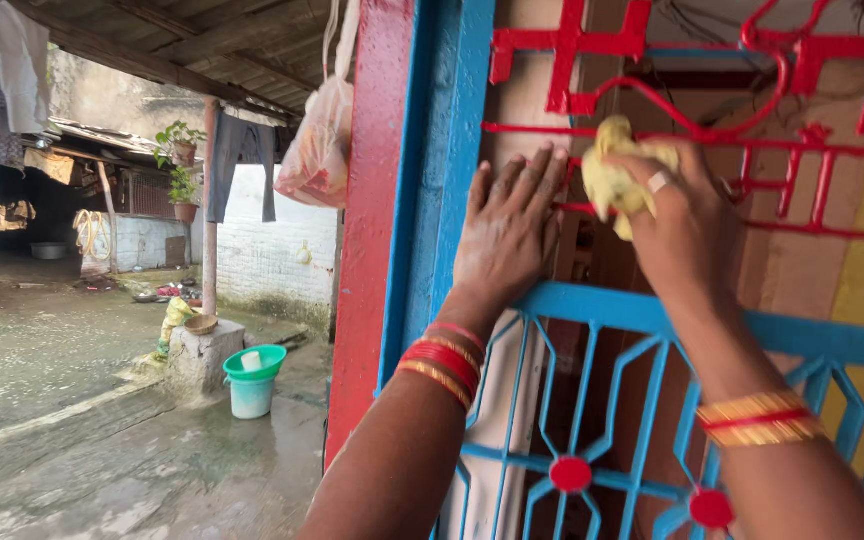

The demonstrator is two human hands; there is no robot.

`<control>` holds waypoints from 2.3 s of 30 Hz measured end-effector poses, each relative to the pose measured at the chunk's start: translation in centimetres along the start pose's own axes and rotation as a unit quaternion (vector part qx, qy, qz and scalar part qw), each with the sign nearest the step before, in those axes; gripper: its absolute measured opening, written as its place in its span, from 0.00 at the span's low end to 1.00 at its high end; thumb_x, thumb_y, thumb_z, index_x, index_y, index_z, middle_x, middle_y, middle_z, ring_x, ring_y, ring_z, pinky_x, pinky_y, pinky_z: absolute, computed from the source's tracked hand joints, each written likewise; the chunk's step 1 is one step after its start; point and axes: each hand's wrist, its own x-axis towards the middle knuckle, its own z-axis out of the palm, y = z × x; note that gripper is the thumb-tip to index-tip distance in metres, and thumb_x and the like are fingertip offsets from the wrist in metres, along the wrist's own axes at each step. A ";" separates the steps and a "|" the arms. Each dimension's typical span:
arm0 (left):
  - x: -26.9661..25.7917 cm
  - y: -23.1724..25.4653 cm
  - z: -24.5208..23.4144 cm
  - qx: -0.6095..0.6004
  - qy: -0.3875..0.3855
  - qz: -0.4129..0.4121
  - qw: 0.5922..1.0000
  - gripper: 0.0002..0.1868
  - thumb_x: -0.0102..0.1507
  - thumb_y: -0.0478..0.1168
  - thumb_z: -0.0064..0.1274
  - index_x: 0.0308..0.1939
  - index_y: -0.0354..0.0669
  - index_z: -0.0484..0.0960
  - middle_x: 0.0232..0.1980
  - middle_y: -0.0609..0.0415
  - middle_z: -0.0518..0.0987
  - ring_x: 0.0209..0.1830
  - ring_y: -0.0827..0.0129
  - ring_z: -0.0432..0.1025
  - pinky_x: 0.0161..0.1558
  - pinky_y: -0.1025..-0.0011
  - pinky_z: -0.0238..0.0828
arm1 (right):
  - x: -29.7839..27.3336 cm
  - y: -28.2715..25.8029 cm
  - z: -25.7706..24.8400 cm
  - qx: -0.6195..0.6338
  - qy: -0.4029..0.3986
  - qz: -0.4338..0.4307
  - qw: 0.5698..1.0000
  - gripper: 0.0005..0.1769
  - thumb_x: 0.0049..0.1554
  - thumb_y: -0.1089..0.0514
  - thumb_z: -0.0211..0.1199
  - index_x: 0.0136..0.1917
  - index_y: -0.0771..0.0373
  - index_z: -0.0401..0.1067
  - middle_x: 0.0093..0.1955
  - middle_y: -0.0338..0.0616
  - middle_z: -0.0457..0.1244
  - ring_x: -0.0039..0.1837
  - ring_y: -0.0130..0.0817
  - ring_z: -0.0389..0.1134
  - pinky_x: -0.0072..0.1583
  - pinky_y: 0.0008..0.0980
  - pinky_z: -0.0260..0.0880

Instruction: The person wipes a blue decorative metal gate using a yellow cloth, cleaning both the vertical bars and the red painted symbols at the top.

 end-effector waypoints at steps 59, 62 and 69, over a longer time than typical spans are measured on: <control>3.7 17.4 6.1 -0.016 -0.026 -0.013 0.999 0.38 0.70 0.63 0.42 0.81 0.61 0.52 0.85 0.52 0.46 0.84 0.54 0.46 0.81 0.41 0.31 | -7.3 15.2 -10.8 -0.109 -0.018 -0.004 0.994 0.32 0.49 0.74 0.67 0.61 0.43 0.80 0.66 0.35 0.66 0.60 0.42 0.71 0.57 0.38 0.75; 2.9 17.6 5.8 -0.006 -0.055 -0.025 0.998 0.39 0.68 0.60 0.43 0.80 0.60 0.52 0.85 0.52 0.46 0.84 0.54 0.45 0.80 0.41 0.31 | -8.8 16.8 -13.3 -0.108 -0.008 0.013 0.994 0.31 0.50 0.73 0.65 0.63 0.46 0.79 0.68 0.36 0.65 0.63 0.43 0.71 0.60 0.40 0.75; 4.0 21.6 7.2 0.063 -0.076 0.033 0.995 0.40 0.69 0.55 0.45 0.83 0.51 0.52 0.87 0.52 0.44 0.88 0.58 0.40 0.82 0.43 0.28 | -9.5 14.1 -11.4 -0.100 -0.077 0.068 0.990 0.31 0.48 0.73 0.63 0.59 0.45 0.80 0.66 0.34 0.66 0.55 0.45 0.70 0.54 0.42 0.74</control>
